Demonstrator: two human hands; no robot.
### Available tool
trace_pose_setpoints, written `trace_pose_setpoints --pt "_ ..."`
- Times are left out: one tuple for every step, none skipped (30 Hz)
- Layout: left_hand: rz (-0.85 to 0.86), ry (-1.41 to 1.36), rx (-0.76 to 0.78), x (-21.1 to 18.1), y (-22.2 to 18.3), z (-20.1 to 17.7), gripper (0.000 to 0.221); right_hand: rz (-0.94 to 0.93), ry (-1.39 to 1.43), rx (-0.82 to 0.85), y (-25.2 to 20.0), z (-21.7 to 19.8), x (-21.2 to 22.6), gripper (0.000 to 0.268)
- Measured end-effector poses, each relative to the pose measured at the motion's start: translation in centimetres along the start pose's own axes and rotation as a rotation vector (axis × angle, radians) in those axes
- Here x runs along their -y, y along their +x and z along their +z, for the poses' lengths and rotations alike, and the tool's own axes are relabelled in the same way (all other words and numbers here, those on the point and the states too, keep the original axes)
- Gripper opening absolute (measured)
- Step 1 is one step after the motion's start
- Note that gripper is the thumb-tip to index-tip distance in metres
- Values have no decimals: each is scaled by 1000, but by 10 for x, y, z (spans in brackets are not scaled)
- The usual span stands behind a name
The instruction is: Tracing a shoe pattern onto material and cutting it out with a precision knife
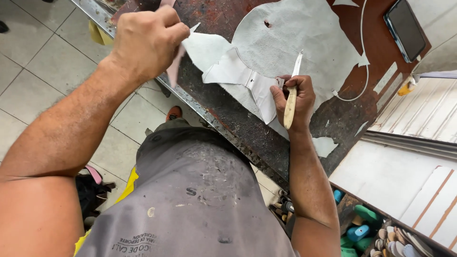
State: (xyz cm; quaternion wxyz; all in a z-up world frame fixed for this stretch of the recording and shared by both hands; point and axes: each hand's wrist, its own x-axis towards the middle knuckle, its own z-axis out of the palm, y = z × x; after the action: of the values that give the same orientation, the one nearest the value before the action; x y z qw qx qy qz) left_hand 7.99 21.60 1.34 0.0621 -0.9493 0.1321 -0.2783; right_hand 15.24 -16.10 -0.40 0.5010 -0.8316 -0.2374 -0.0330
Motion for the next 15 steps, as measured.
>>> trace_pose_setpoints --pt "-2 -2 -2 -1 -1 0 15 -1 -3 1 -1 0 0 37" --pt "-61 -104 -61 -1 -2 0 13 14 -3 -4 -2 0 0 37" --pt "-119 -206 -121 -1 -3 0 13 28 -4 -9 -2 1 0 37" --pt "-119 -204 -123 -4 0 -8 13 25 -3 -10 -2 1 0 37" --pt "-122 -459 -71 -7 4 -17 20 21 -7 -10 -2 1 1 36" --pt "-124 -714 -16 -10 7 -25 38 19 -10 -9 -3 1 2 35" --pt "-123 -713 -16 -12 4 -20 38 18 -9 -9 -3 1 2 35" --pt "-104 -693 65 -15 2 -15 42 17 -6 -6 -3 1 2 35" --pt "-84 -672 146 -18 -1 -10 47 15 -3 -3 -3 1 2 35" --pt "-83 -671 145 -21 0 -11 47 15 -3 -5 -4 1 1 35" --pt "-55 -600 33 -24 1 -13 38 11 -11 -6 -4 1 1 35" --pt "-26 -528 -79 -28 2 -14 30 7 -19 -9 -4 0 1 35" --pt "-23 -528 -81 -28 3 -16 30 5 -20 -11 -4 0 1 35" --pt "25 -530 -130 -29 3 -18 17 6 -26 -13 -5 0 0 35" --pt "74 -532 -180 -30 2 -20 18 6 -31 -14 -5 0 0 34"
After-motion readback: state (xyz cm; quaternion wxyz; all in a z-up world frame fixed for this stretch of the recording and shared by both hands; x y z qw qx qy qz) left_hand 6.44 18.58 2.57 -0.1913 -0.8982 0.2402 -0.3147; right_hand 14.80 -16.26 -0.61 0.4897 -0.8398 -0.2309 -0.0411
